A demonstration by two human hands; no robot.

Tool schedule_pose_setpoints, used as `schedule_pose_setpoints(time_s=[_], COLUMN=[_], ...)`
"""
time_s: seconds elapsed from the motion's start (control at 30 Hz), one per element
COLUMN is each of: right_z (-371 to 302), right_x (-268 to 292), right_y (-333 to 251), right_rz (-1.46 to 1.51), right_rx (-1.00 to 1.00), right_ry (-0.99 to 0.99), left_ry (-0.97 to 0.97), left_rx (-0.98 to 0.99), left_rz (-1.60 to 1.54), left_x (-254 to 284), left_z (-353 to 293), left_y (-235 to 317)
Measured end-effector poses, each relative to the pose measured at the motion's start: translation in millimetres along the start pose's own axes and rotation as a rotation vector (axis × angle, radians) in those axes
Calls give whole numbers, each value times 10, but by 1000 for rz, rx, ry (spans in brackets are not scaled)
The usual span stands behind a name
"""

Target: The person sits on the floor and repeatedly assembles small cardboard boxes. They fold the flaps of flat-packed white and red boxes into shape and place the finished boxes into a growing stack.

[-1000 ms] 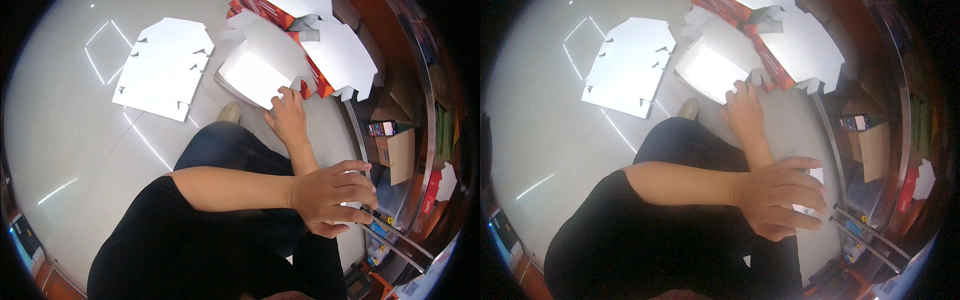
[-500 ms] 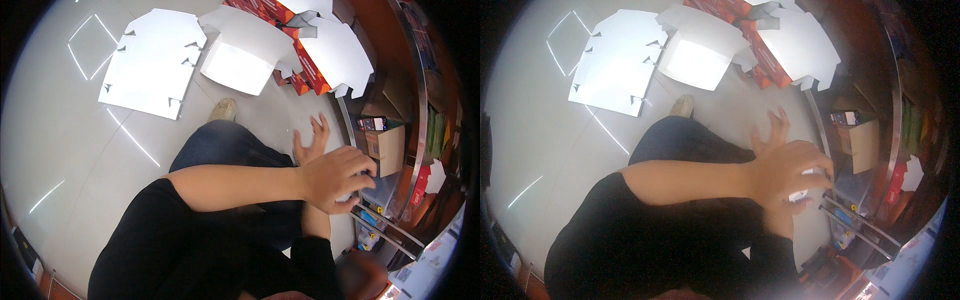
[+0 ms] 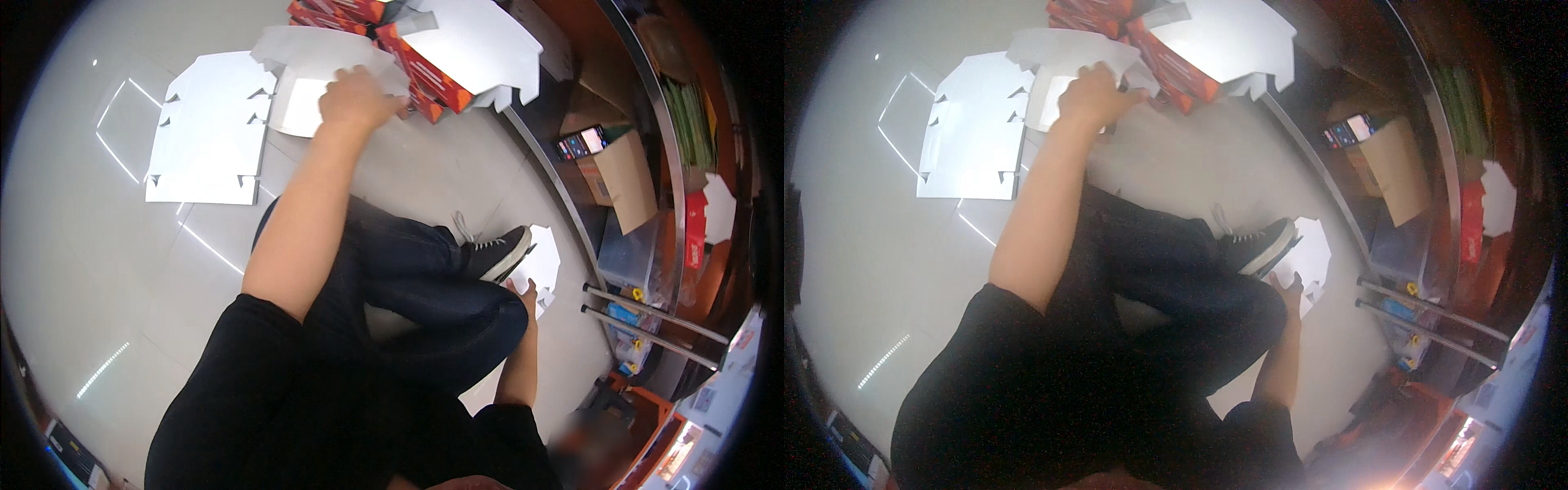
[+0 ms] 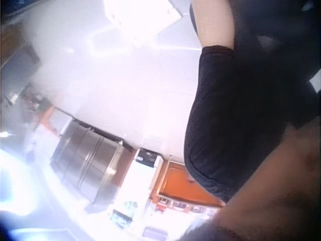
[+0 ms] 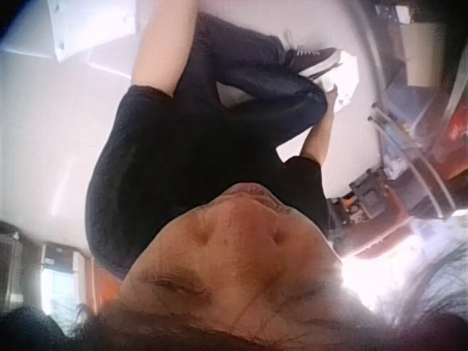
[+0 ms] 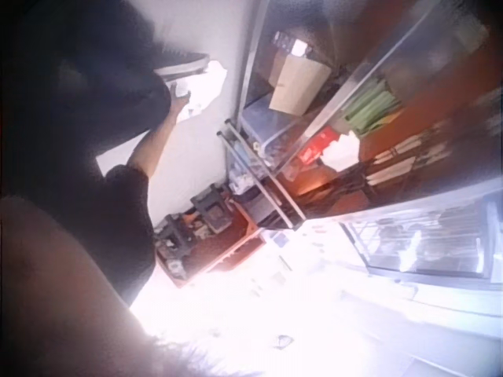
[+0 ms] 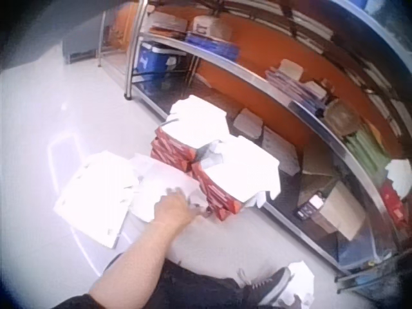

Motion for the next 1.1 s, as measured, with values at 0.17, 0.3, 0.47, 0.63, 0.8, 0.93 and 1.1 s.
schedule_pose_setpoints(time_s=[0.17, 0.3, 0.47, 0.63, 0.8, 0.93, 1.1], right_z=[-311, -427, -483, -235, 15, -39, -741], right_x=[-264, -215, -116, -191, -70, 164, 1390], right_y=[-219, -283, -608, -445, 78, 346, -111], right_rz=[104, 180, 61, 311, 515, 765, 814], right_rx=[-47, -112, 102, 24, -18, -177, -160], right_ry=[90, 131, 258, 88, 137, 220, 326], left_ry=[-94, -119, -210, -133, 30, -110, -478], left_rx=[89, 116, 157, 263, 136, 53, -327], left_rz=[114, 189, 251, 261, 282, -125, -528], left_x=[-354, -471, -611, -477, -29, 45, -357], left_z=[312, 365, 516, 471, 177, 92, -277], left_y=[-328, -238, -471, -513, -168, -213, 521])
Point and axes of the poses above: each hand's wrist, its own z-axis towards the middle knuckle, its own x-axis out of the back of the hand, y = z × x, the point moved 5 cm from there along z, towards the middle knuckle, and after that the axes turned 9 degrees about -x, right-handed, at the moved point
